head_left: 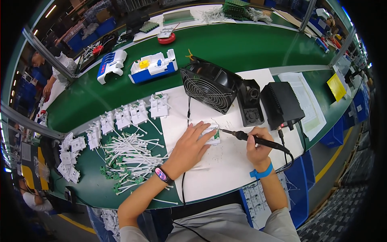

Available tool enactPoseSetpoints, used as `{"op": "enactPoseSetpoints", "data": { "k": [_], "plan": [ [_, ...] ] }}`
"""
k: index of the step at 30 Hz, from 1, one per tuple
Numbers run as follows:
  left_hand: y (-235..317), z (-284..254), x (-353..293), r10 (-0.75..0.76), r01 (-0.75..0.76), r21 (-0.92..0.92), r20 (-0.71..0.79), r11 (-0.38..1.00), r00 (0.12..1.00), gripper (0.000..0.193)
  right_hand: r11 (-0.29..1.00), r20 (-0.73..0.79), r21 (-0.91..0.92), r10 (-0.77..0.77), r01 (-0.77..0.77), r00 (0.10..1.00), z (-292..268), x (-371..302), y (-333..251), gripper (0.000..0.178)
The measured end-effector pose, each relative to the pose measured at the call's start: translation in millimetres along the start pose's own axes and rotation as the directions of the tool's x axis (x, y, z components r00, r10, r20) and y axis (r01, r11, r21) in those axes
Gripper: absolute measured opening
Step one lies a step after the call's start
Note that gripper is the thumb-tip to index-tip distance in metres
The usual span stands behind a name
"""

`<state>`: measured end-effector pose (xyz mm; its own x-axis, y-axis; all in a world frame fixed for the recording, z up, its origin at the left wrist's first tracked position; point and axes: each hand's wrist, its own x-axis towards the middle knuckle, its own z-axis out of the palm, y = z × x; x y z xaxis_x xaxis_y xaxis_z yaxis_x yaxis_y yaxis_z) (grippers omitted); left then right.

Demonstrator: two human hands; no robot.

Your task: Soldering wires to small electronic circuit boards and organizing them into a container.

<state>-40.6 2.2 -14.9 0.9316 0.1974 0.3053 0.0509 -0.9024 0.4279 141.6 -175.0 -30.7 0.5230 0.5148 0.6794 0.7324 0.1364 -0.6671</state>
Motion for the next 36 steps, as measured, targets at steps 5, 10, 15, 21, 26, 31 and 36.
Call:
{"op": "enactPoseSetpoints", "data": {
  "k": [5, 10, 15, 21, 26, 31, 36],
  "plan": [
    [-8.9, -7.4, 4.0, -0.007, 0.013, -0.107, 0.055, 0.994, 0.998, 0.048, 0.995, -0.038, 0.103, 0.014, -0.01, 0.999, 0.7, 3.8, 1.1, 0.011],
    [-10.3, -10.5, 5.5, -0.017, 0.028, -0.135, 0.08, 0.99, 0.997, 0.043, 0.974, -0.042, 0.215, 0.077, -0.066, 0.996, -1.7, 0.9, 4.3, 0.012],
    [-11.1, -8.8, 6.3, -0.017, 0.03, -0.143, 0.091, 0.989, 0.996, 0.043, 0.96, 0.019, 0.278, 0.034, -0.038, 0.999, -1.5, 3.5, 1.1, 0.014],
    [-9.5, -9.1, 5.9, -0.012, 0.024, -0.137, 0.085, 0.99, 0.996, 0.044, 0.964, 0.067, 0.263, 0.015, -0.033, 0.998, -0.2, 4.5, -1.7, 0.022],
    [-9.3, -8.6, 6.3, -0.023, 0.035, -0.157, 0.082, 0.987, 0.996, 0.046, 0.968, 0.057, 0.25, 0.012, -0.025, 0.998, -1.1, 5.7, 0.0, 0.015],
    [-8.0, -9.4, 6.9, -0.031, 0.045, -0.156, 0.088, 0.987, 0.996, 0.047, 0.97, 0.061, 0.242, 0.012, -0.027, 0.998, -1.8, 6.9, 0.3, 0.016],
    [-5.9, -9.8, 8.8, -0.042, 0.056, -0.143, 0.099, 0.988, 0.994, 0.047, 0.966, 0.07, 0.26, -0.005, -0.014, 0.998, -2.7, 8.2, 0.7, 0.015]
  ]
}}
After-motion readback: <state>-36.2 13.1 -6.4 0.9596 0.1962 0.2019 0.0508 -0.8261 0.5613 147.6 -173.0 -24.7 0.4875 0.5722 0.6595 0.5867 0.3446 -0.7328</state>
